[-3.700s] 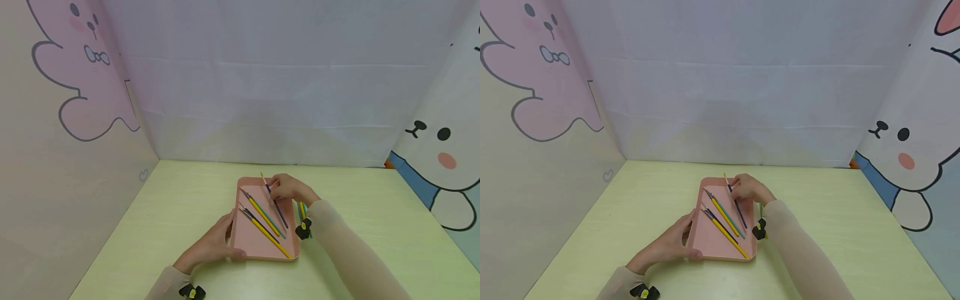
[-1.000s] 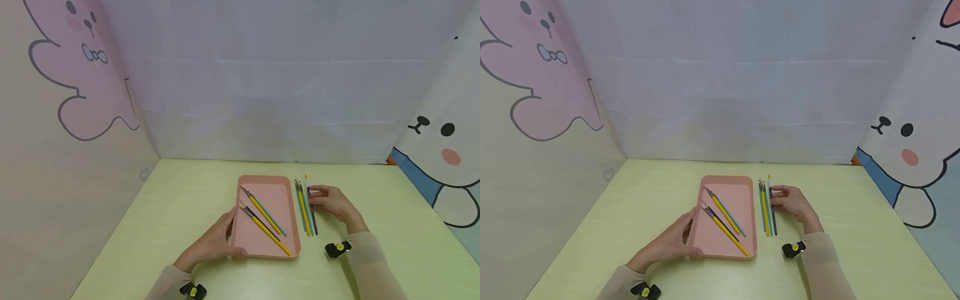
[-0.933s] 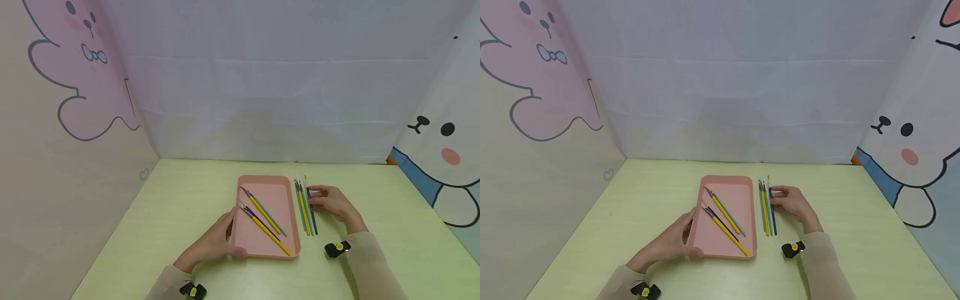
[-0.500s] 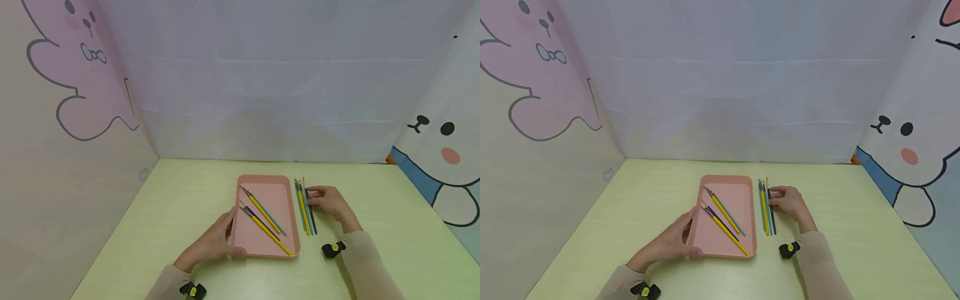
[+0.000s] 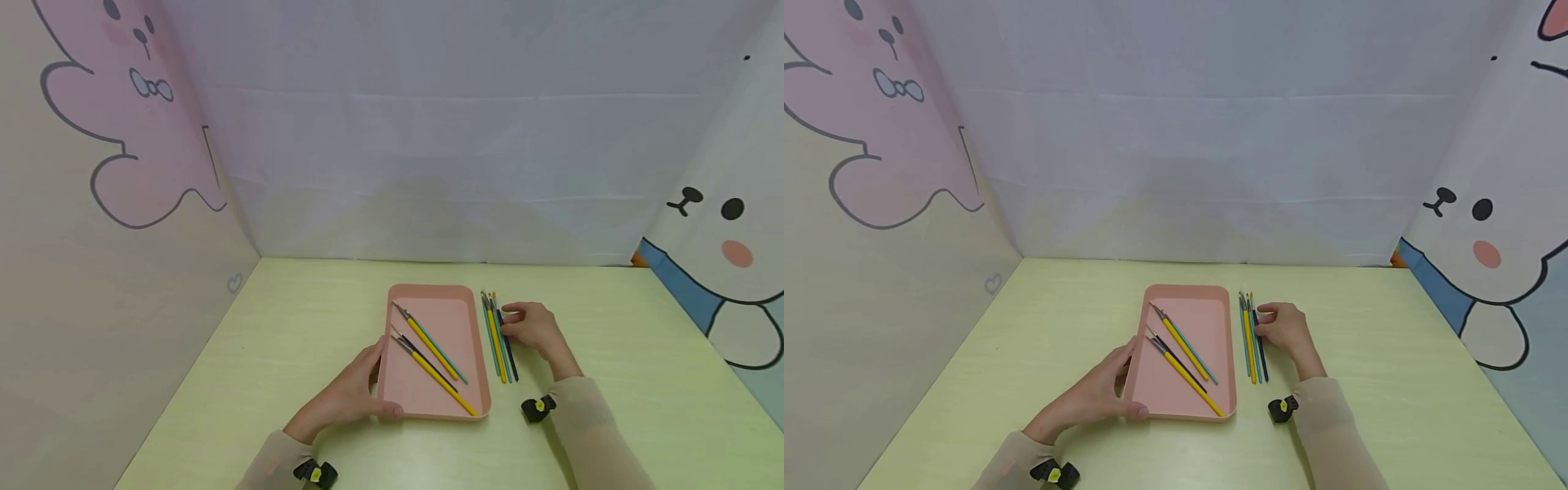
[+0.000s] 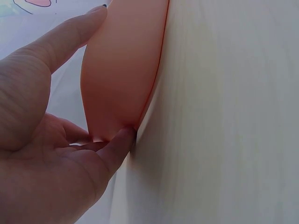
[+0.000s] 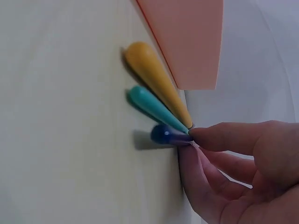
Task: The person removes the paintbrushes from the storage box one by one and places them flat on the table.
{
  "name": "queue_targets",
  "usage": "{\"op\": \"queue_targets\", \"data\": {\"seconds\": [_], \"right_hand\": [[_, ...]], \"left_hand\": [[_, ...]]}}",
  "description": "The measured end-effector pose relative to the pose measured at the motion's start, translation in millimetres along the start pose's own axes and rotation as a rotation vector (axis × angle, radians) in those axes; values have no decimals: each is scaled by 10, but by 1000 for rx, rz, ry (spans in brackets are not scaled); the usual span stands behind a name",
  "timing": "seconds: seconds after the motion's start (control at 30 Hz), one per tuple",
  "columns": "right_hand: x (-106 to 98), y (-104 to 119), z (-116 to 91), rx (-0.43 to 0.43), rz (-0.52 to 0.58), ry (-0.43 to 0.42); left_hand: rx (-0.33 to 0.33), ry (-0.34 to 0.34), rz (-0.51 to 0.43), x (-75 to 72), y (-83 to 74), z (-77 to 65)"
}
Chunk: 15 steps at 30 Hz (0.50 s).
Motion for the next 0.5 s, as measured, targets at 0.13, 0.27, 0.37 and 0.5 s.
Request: {"op": "queue_targets", "data": {"seconds": [0.13,0.27,0.37,0.5], "right_hand": [[-9,13,-11,2,-30,-13],[-11,30,-19,-5,-45,-23],[-13,48,-23,-13,-74,-32],[-13,64,-27,-23,-101,-36]], "left_hand": [[-2,-3,-3,-3,0,-5],[-8,-6,0,-7,5,-7],[-10,-6,4,-7,9,-6],[-12,-9,11,-8,13,-6]]}}
Point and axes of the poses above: each hand's wrist, its own z-axis towards the middle knuckle, its own x-axis out of the palm, y = z × x, the point moved 10 cm from there along z, towards the middle knuckle, and after that the axes turned 6 degrees about y, right-handed, at the moved point
